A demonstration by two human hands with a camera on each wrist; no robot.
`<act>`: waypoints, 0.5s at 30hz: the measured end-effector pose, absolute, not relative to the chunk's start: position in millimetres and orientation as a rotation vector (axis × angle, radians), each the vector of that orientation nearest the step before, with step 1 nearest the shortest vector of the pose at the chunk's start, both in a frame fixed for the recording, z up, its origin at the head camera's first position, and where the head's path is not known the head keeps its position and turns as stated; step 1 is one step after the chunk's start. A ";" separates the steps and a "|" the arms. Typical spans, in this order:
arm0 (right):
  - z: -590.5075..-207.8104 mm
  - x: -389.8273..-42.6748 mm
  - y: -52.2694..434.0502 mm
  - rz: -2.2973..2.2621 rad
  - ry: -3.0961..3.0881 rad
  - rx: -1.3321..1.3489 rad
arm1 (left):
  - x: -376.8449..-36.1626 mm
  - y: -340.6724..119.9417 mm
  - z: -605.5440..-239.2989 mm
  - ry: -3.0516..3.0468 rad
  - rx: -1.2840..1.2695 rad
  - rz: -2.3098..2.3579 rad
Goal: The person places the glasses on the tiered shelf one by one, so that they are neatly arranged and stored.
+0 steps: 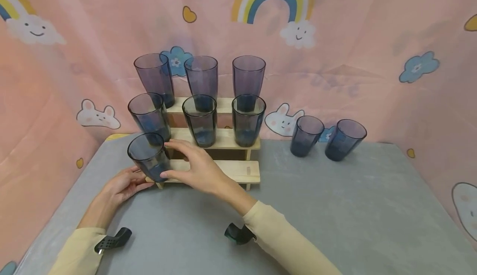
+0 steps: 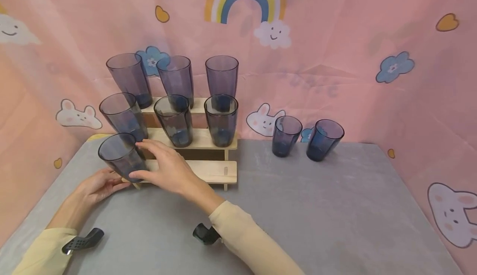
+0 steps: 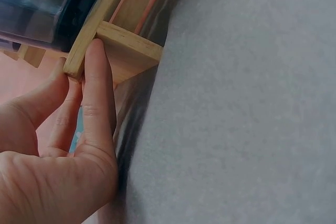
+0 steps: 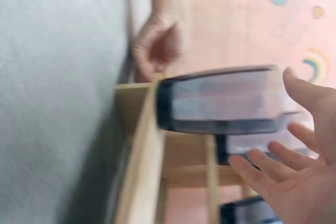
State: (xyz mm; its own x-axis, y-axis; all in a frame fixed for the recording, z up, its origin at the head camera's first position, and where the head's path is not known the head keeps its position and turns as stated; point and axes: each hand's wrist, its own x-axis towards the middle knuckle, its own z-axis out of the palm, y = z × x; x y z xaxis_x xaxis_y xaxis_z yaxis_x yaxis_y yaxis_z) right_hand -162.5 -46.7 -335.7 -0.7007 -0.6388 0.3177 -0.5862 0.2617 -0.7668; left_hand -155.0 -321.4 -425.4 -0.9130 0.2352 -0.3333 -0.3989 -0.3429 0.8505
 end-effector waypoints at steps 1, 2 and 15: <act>-332.3 -161.7 -42.2 -1.438 2.437 -1.222 | -154.5 -321.7 -425.5 1.507 -0.211 2.290; -329.0 -160.9 -37.5 -1.426 2.423 -1.250 | -154.3 -321.9 -425.6 1.507 -0.207 2.289; -302.2 -174.8 55.2 -1.562 2.545 -1.343 | -153.8 -321.2 -423.0 1.410 -0.208 2.335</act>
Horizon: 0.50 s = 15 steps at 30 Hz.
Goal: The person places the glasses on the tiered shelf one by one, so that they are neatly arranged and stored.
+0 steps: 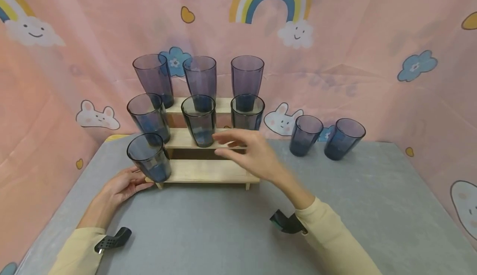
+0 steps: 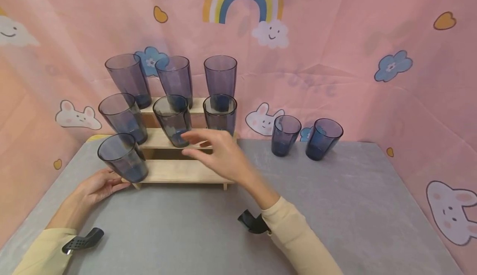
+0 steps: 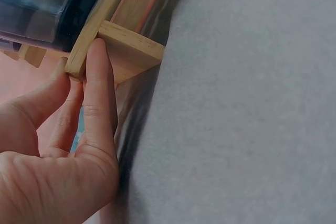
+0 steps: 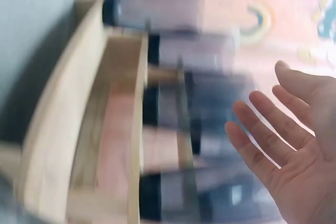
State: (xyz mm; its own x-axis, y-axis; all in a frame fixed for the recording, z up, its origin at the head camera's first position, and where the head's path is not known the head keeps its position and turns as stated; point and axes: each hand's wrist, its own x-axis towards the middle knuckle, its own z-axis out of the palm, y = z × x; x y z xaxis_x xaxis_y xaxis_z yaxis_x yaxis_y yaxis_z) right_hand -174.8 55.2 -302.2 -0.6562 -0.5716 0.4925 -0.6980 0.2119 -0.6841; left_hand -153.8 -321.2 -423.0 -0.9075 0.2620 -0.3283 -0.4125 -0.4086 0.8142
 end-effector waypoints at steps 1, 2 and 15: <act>-301.5 -178.5 64.3 1.431 -2.336 1.185 | -154.2 -321.3 -423.5 1.409 -0.210 2.336; -301.3 -182.4 73.4 1.425 -2.333 1.138 | -154.5 -321.3 -423.8 1.404 -0.212 2.337; -326.7 -216.4 164.6 1.246 -2.286 0.722 | -154.5 -320.7 -422.6 1.403 -0.244 2.332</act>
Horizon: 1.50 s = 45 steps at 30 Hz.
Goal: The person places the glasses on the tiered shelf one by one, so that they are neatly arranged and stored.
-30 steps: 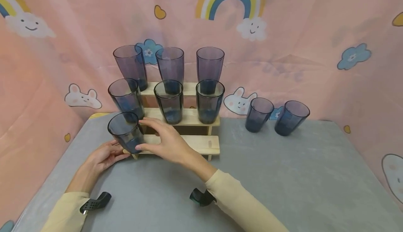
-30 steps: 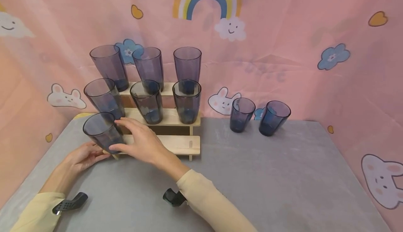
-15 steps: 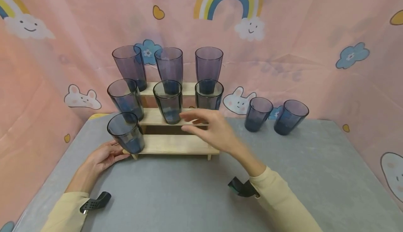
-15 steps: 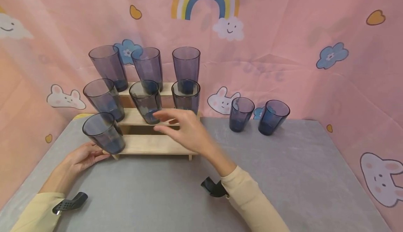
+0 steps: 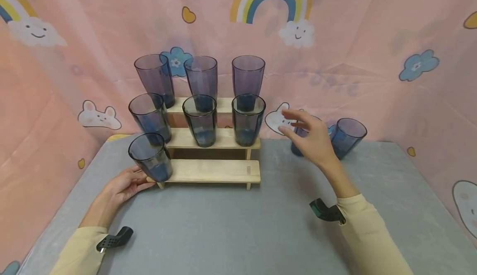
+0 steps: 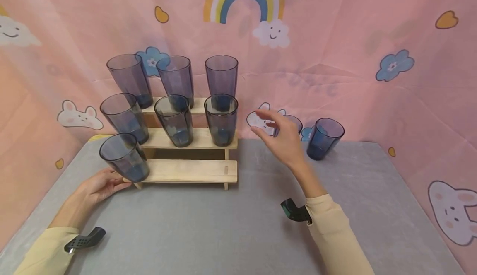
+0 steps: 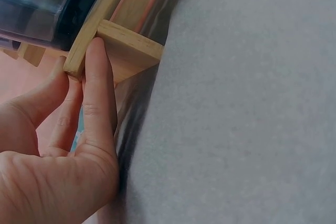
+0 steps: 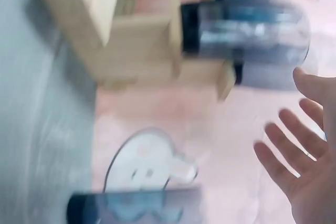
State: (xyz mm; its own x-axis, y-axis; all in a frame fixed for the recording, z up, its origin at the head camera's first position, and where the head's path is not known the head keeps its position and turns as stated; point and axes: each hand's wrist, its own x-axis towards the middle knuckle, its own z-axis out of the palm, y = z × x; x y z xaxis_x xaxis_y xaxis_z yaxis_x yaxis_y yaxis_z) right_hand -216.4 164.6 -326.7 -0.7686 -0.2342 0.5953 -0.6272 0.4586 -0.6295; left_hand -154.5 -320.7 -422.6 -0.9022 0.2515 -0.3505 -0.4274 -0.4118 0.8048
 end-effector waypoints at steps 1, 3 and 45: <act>-329.0 -218.8 170.8 1.217 -2.290 0.691 | -154.5 -320.5 -422.3 1.400 -0.251 2.332; -334.2 -222.5 182.7 1.176 -2.314 0.598 | -154.2 -319.8 -421.1 1.391 -0.258 2.335; -403.7 -215.3 217.5 1.447 -2.517 0.060 | -151.9 -319.2 -417.7 1.384 -0.279 2.338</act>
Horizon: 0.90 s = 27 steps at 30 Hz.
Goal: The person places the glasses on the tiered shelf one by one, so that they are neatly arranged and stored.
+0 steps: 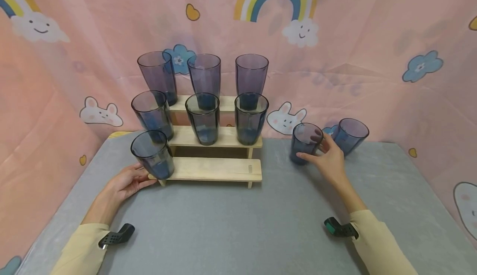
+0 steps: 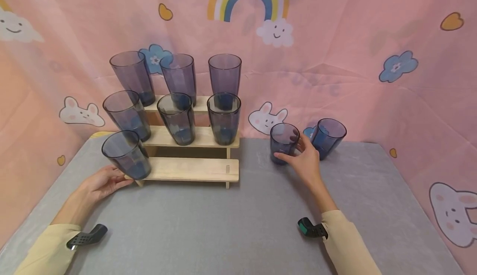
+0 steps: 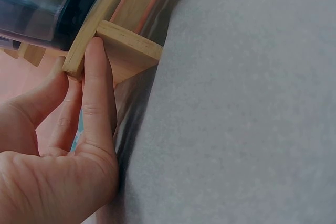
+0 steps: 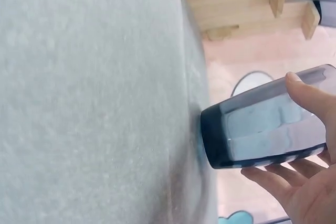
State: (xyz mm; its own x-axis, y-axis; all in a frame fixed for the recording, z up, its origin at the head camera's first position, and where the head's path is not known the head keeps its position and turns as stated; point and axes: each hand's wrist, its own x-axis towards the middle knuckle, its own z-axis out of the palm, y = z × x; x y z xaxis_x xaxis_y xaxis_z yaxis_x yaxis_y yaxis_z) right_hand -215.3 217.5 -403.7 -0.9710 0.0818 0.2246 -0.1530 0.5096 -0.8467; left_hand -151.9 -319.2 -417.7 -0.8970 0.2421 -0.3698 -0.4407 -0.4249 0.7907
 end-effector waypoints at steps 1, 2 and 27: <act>-402.7 -213.6 216.5 1.457 -2.512 0.073 | -151.9 -319.2 -417.7 1.382 -0.281 2.339; -401.5 -211.9 215.6 1.472 -2.508 0.088 | -151.9 -319.2 -417.7 1.379 -0.281 2.341; -352.1 -160.5 163.9 1.668 -2.163 0.628 | -150.8 -320.6 -416.2 1.357 -0.265 2.354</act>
